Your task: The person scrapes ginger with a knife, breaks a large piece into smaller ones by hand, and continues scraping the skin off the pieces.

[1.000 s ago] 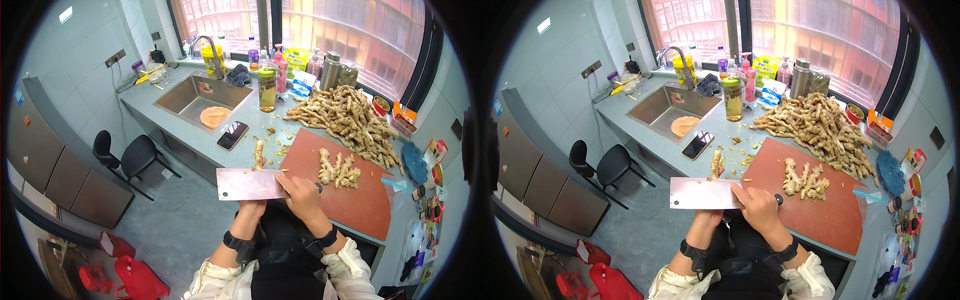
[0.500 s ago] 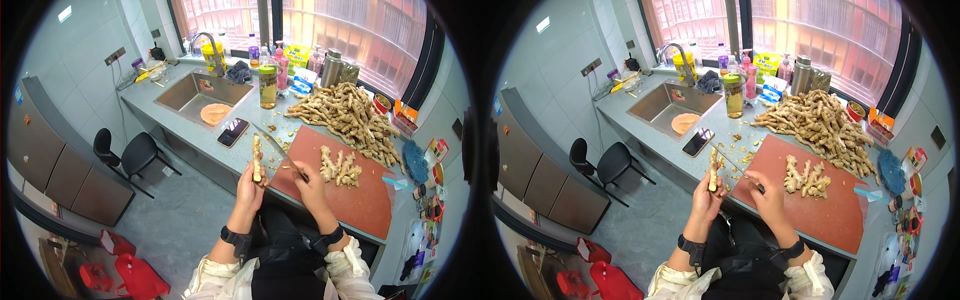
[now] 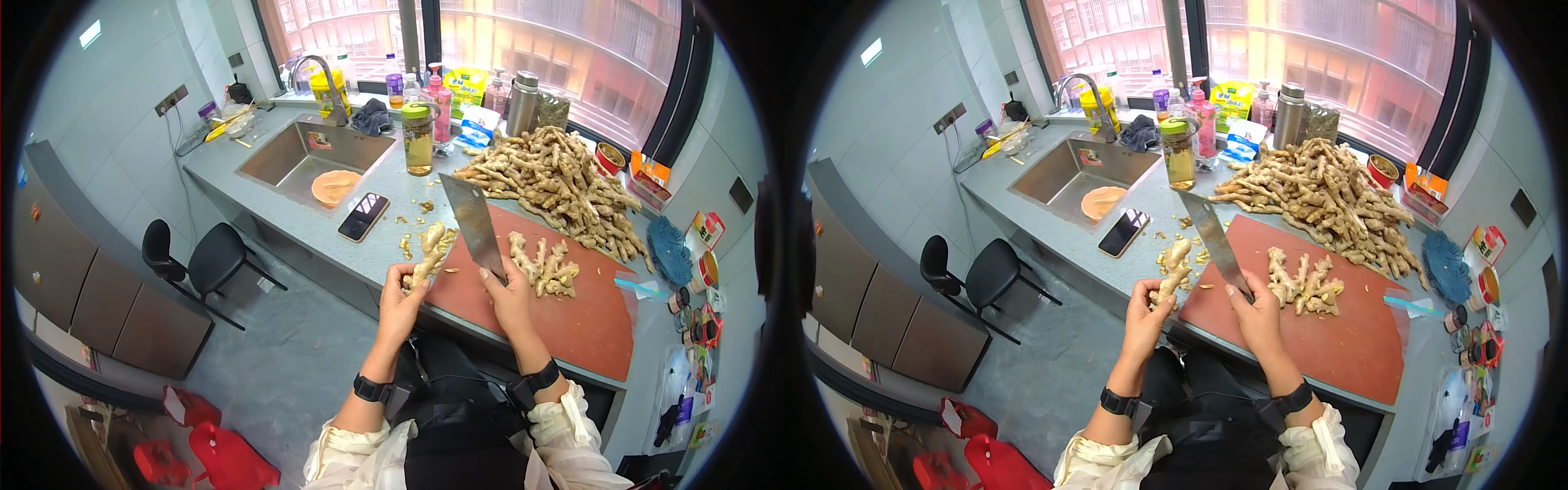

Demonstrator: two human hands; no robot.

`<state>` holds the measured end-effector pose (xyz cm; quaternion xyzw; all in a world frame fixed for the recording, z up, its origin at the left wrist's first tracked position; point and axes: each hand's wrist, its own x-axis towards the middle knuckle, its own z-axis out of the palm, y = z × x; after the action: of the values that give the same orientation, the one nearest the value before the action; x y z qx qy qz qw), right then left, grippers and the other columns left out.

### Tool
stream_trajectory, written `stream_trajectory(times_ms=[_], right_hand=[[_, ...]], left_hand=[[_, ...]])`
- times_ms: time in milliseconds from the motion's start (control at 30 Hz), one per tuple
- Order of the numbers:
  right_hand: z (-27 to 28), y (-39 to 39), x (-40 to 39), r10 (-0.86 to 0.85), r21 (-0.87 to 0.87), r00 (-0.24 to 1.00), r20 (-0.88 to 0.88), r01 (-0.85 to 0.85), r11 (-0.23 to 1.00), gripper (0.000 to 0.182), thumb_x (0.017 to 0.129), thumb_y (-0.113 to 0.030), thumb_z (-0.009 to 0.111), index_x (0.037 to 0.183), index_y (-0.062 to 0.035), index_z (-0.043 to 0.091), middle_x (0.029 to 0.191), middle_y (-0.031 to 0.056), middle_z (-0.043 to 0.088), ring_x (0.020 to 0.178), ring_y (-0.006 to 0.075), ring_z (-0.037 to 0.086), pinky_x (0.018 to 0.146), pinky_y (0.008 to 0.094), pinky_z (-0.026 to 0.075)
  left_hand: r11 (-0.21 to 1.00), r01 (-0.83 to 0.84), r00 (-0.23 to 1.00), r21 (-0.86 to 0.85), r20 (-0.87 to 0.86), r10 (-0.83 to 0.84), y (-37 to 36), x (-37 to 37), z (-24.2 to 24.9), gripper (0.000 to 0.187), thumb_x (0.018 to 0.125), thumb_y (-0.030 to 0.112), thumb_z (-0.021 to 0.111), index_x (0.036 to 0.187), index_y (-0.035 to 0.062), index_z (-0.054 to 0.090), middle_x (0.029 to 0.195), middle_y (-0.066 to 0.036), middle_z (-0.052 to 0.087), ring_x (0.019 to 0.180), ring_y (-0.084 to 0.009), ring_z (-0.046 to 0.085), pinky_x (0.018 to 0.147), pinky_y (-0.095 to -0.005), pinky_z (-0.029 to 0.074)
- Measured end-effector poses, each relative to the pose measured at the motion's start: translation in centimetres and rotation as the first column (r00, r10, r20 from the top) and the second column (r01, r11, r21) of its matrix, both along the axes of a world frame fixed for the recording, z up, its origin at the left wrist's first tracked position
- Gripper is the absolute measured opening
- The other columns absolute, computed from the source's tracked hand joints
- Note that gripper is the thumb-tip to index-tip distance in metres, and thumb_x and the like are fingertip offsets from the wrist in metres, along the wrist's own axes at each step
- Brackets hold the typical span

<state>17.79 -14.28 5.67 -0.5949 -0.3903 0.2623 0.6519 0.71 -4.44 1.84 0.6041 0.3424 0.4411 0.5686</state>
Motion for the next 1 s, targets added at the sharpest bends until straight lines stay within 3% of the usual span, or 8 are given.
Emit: stream_trajectory(times_ms=[200,333,500,600,700,767,800,1000], right_hand=[[0.8,0.4,0.9,0.066,-0.011,0.972,-0.224,-0.07,0.997,0.026,0.093,-0.016,0.063,0.113,0.0004,0.061,0.087,0.0059,0.068,0.056,0.002,0.047,0.047,0.0173,0.034],[1.5,0.9,0.6,0.169,0.081,0.902,-0.396,-0.149,0.986,0.025,0.093,-0.018,0.065,0.111,-0.0011,0.06,0.087,0.0053,0.068,0.053,0.0027,0.044,0.047,0.0174,0.034],[0.8,1.1,0.4,0.202,0.116,0.897,-0.393,-0.17,0.979,0.024,0.091,-0.015,0.067,0.109,-0.0012,0.06,0.085,0.0021,0.064,0.054,0.0032,0.044,0.048,0.0184,0.036],[0.7,0.9,0.4,0.216,0.113,0.913,-0.346,-0.188,0.976,0.026,0.091,-0.015,0.066,0.112,-0.001,0.061,0.09,0.0037,0.066,0.054,0.0023,0.045,0.048,0.0175,0.036],[1.1,0.4,0.6,0.079,-0.035,0.991,-0.105,-0.083,0.996,0.026,0.09,-0.012,0.066,0.114,-0.003,0.063,0.097,0.0068,0.07,0.058,0.006,0.053,0.051,0.0211,0.042],[1.7,-0.2,0.2,-0.105,0.125,0.882,0.459,0.053,0.991,0.024,0.089,-0.007,0.063,0.113,-0.0046,0.066,0.095,0.0064,0.07,0.066,0.0111,0.061,0.059,0.025,0.049],[1.7,-0.2,0.2,-0.151,0.219,0.815,0.56,0.03,0.975,0.04,0.078,0.002,0.064,0.115,-0.0117,0.067,0.093,0.009,0.07,0.07,0.0224,0.066,0.062,0.0316,0.052],[3.0,-1.8,-1.0,-0.09,0.121,0.654,0.751,-0.003,0.993,0.047,0.069,0.003,0.066,0.113,-0.0146,0.067,0.071,0.0075,0.058,0.063,0.0265,0.062,0.057,0.0359,0.05]], left_hand=[[0.997,0.034,0.998,0.065,0.048,-0.037,-1.2,0.1,0.8,0.025,0.089,0.011,0.065,0.108,0.0034,0.053,0.097,-0.002,0.055,0.087,-0.009,0.049,0.077,-0.0246,0.043],[0.991,0.134,0.986,0.023,0.093,-0.135,-1.9,0.5,0.7,0.025,0.092,0.009,0.061,0.112,0.0039,0.049,0.098,-0.002,0.052,0.088,-0.0086,0.049,0.078,-0.0238,0.043],[0.976,0.204,0.975,0.076,0.069,-0.21,-2.5,0.4,1.2,0.03,0.094,0.01,0.058,0.121,0.0045,0.046,0.092,0.001,0.049,0.084,-0.0075,0.048,0.075,-0.0219,0.042],[0.932,0.349,0.936,-0.098,0.077,-0.343,-2.4,0.1,2.4,0.031,0.097,0.016,0.056,0.125,0.0049,0.048,0.089,0.002,0.048,0.078,-0.0057,0.045,0.069,-0.0207,0.04],[0.955,0.274,0.961,-0.116,0.055,-0.269,-2.0,0.2,1.9,0.035,0.098,0.026,0.056,0.125,0.0038,0.052,0.091,0.002,0.051,0.075,-0.0051,0.047,0.064,-0.0205,0.04],[0.98,0.168,0.983,-0.105,0.092,-0.159,-2.1,0.6,2.0,0.032,0.097,0.026,0.059,0.118,0.0022,0.056,0.086,0.002,0.051,0.069,-0.0047,0.046,0.06,-0.0206,0.039],[0.981,0.165,0.983,-0.101,0.093,-0.156,-2.0,0.7,1.9,0.032,0.097,0.026,0.059,0.118,0.0022,0.056,0.086,0.002,0.051,0.069,-0.0047,0.046,0.06,-0.0206,0.039],[0.988,0.095,0.993,-0.118,-0.063,-0.103,-1.8,0.6,-0.1,0.021,0.095,0.01,0.052,0.108,-0.0024,0.063,0.081,0.002,0.056,0.065,-0.0039,0.047,0.054,-0.0212,0.037]])
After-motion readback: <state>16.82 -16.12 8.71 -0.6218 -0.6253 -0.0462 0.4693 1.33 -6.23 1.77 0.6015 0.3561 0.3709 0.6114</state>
